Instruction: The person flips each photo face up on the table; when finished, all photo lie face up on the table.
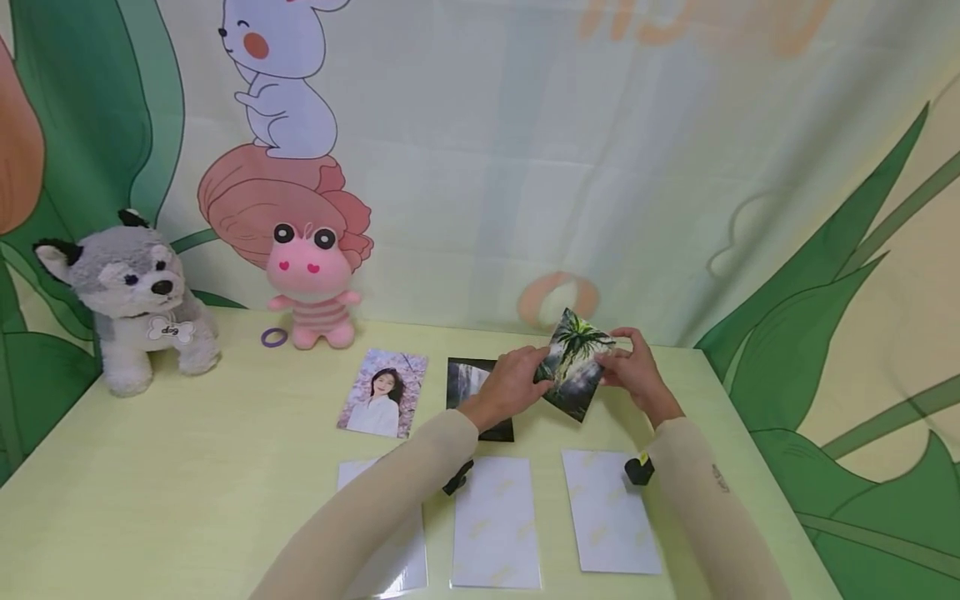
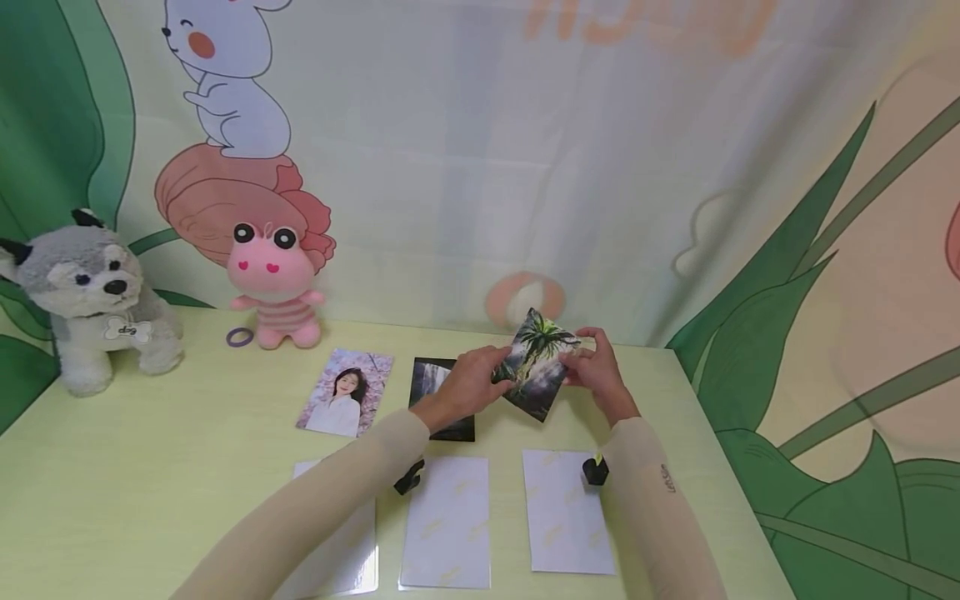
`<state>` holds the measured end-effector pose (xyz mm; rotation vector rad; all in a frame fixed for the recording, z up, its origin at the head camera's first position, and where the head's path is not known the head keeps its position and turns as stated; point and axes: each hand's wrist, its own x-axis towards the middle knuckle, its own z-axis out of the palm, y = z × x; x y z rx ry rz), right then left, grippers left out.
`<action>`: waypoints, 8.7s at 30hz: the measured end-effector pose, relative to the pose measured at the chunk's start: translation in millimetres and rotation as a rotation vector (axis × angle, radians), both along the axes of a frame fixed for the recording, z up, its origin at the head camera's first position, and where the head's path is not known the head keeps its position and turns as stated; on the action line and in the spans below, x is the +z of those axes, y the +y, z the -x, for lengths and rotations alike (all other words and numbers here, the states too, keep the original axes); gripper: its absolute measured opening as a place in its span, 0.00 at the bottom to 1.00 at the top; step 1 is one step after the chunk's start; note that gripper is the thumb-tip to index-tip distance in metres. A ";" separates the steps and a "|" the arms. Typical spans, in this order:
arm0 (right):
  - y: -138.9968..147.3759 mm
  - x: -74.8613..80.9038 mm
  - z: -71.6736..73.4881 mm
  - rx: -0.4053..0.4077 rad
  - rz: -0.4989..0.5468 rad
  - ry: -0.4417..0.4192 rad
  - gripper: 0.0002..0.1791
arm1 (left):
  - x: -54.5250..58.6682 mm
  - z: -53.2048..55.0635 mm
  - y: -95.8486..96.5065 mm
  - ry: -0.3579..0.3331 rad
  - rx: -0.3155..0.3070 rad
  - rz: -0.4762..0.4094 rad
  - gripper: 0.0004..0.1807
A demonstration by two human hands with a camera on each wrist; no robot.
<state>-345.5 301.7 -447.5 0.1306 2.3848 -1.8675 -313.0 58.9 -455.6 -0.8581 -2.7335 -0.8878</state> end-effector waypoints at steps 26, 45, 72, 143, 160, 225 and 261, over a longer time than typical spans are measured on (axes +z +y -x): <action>-4.2 -0.1 15.6 0.172 -0.561 -0.023 0.35 | -5.8 -20.4 44.6 -0.253 0.153 0.282 0.19; -16.4 -4.0 12.0 0.209 -0.740 -0.073 0.39 | -7.0 -24.6 48.8 -0.330 0.163 0.311 0.19; -8.0 15.5 -17.9 0.215 -0.784 0.059 0.39 | -7.0 -39.7 37.4 -0.034 0.024 0.398 0.21; 35.6 -12.6 -136.5 0.389 -0.293 -0.096 0.33 | -13.1 -139.1 23.1 -0.011 -0.378 0.683 0.44; 45.9 4.2 -137.6 0.365 -0.101 -0.075 0.23 | -0.1 -142.9 26.7 0.016 -0.356 0.549 0.48; -10.2 25.4 -121.4 0.012 0.034 -0.006 0.22 | 7.8 -91.0 29.3 0.303 -0.120 -0.596 0.20; -30.5 1.9 -126.2 -0.143 0.392 0.055 0.24 | 25.1 -80.5 23.4 0.230 -0.007 -0.741 0.22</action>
